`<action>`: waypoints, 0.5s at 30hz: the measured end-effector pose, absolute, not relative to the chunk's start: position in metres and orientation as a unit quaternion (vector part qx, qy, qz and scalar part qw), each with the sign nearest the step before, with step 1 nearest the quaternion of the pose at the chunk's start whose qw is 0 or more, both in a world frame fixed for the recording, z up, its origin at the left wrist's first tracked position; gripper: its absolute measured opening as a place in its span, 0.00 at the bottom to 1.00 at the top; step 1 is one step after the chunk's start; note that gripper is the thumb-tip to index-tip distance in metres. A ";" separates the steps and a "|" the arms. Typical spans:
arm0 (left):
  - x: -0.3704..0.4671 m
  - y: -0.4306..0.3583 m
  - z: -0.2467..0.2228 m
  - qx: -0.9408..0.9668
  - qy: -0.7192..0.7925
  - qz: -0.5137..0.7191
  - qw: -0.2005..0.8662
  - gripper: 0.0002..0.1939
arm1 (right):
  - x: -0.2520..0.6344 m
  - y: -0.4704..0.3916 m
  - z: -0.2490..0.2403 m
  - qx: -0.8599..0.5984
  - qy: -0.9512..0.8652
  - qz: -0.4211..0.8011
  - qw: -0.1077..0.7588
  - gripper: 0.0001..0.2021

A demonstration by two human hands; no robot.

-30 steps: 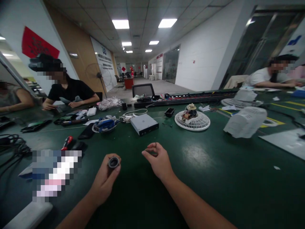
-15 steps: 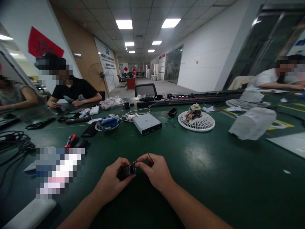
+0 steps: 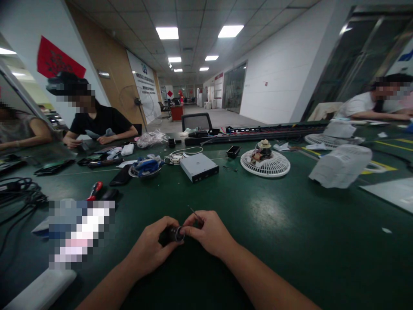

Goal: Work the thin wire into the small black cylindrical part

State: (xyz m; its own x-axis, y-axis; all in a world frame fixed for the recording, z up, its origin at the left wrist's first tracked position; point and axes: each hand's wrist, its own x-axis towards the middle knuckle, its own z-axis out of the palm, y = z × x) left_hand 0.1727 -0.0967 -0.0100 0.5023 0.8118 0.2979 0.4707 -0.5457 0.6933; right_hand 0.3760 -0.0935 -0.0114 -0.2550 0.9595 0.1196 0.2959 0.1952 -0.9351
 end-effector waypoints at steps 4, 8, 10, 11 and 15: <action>0.172 -0.098 -0.008 0.841 0.373 0.294 0.258 0.06 | 0.378 -0.097 -0.002 -0.465 -0.724 0.359 0.361 0.05; 0.174 -0.098 -0.008 0.832 0.372 0.323 0.254 0.06 | 0.377 -0.096 -0.002 -0.474 -0.692 0.417 0.351 0.12; 0.175 -0.096 -0.009 0.819 0.378 0.347 0.257 0.06 | 0.376 -0.095 -0.003 -0.464 -0.664 0.452 0.374 0.13; 0.175 -0.095 -0.010 0.812 0.384 0.356 0.257 0.06 | 0.375 -0.095 -0.002 -0.459 -0.638 0.471 0.400 0.14; 0.176 -0.091 -0.011 0.786 0.408 0.388 0.256 0.08 | 0.366 -0.108 0.017 -0.461 -0.434 0.554 0.540 0.20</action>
